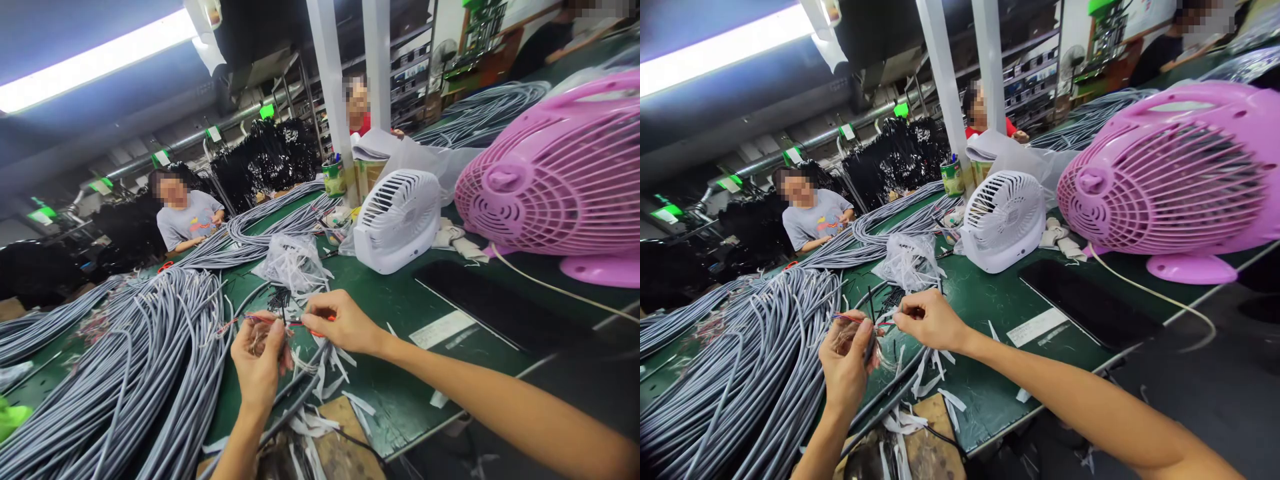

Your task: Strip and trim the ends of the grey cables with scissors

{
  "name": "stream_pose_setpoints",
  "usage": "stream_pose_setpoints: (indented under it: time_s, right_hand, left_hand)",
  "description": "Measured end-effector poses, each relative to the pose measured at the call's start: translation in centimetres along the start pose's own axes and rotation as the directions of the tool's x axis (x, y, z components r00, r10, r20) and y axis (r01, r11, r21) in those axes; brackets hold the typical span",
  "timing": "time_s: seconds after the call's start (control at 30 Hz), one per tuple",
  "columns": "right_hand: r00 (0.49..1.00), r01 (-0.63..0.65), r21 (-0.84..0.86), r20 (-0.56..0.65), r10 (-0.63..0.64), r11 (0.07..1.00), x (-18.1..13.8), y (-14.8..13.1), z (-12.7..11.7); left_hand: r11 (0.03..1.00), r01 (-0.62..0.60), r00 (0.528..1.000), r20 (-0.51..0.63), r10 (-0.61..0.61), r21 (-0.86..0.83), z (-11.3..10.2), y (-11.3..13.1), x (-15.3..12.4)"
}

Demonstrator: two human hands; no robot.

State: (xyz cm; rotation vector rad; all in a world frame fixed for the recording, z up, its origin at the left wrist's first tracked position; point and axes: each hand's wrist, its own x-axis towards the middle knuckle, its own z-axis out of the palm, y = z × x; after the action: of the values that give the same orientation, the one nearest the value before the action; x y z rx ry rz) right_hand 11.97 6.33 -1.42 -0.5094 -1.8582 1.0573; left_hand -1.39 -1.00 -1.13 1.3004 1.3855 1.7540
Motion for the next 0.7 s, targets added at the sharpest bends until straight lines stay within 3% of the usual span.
stream_pose_setpoints:
  time_s: [0.2, 0.7]
  right_hand:
    - [1.0, -0.016, -0.004, -0.005, 0.016, 1.0, 0.15, 0.08, -0.22]
    - [0.998, 0.055, -0.048, -0.002, -0.055, 0.997, -0.04, 0.36, 0.06]
  left_hand:
    - [0.997, 0.017, 0.984, 0.177, -0.003, -0.078, -0.53, -0.15, 0.21]
    - [0.998, 0.015, 0.984, 0.178, -0.005, -0.054, -0.52, 0.29, 0.02]
